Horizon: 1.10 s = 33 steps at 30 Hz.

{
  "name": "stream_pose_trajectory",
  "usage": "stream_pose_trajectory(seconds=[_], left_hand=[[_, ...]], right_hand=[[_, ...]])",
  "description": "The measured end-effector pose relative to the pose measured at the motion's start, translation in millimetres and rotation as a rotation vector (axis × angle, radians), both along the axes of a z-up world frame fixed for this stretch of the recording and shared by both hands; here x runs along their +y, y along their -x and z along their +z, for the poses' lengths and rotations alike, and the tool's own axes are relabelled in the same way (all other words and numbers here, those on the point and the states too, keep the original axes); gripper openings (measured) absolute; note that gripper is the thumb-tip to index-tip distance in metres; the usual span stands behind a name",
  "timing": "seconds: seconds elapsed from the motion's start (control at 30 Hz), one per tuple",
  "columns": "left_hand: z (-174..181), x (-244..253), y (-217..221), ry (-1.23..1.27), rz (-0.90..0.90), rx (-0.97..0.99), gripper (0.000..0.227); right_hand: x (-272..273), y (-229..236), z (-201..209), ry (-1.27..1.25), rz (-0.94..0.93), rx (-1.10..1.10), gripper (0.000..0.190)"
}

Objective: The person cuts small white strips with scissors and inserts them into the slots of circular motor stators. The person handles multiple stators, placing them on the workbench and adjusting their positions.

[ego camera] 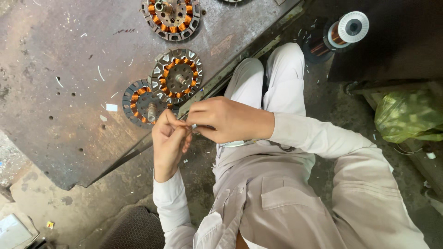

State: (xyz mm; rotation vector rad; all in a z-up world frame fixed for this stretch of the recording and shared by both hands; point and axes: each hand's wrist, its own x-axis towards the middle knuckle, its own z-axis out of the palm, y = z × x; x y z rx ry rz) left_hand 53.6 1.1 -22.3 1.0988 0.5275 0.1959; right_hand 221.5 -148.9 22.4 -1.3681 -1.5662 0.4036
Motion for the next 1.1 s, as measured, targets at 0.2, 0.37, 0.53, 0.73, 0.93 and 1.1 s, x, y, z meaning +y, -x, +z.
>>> stream_pose_trajectory(seconds=[0.2, 0.37, 0.53, 0.73, 0.93, 1.1], left_hand=[[75.2, 7.8, -31.9, -1.244, 0.129, -0.060, 0.011], [80.7, 59.3, -101.7, -1.360, -0.049, -0.132, 0.032], [52.1, 67.5, -119.1, -1.212, -0.251, -0.057, 0.028], [50.1, 72.6, -121.3, -1.216, -0.281, -0.053, 0.026], [45.6, 73.7, -120.2, -1.251, -0.278, -0.074, 0.026], [45.6, 75.0, -119.9, -1.284, -0.281, -0.095, 0.025]], right_hand=[[31.9, -43.6, -28.4, -0.028, -0.292, 0.433, 0.011], [68.9, -57.0, -58.9, -0.034, -0.481, 0.777, 0.010], [76.8, -45.2, -63.8, -0.146, -0.691, 0.525, 0.007], [84.0, -40.0, -56.0, -0.125, -0.807, 0.528, 0.010], [84.0, -43.9, -59.8, -0.051, -0.784, 0.614, 0.012], [91.4, -61.8, -67.1, 0.098, -0.667, 0.867, 0.017]])
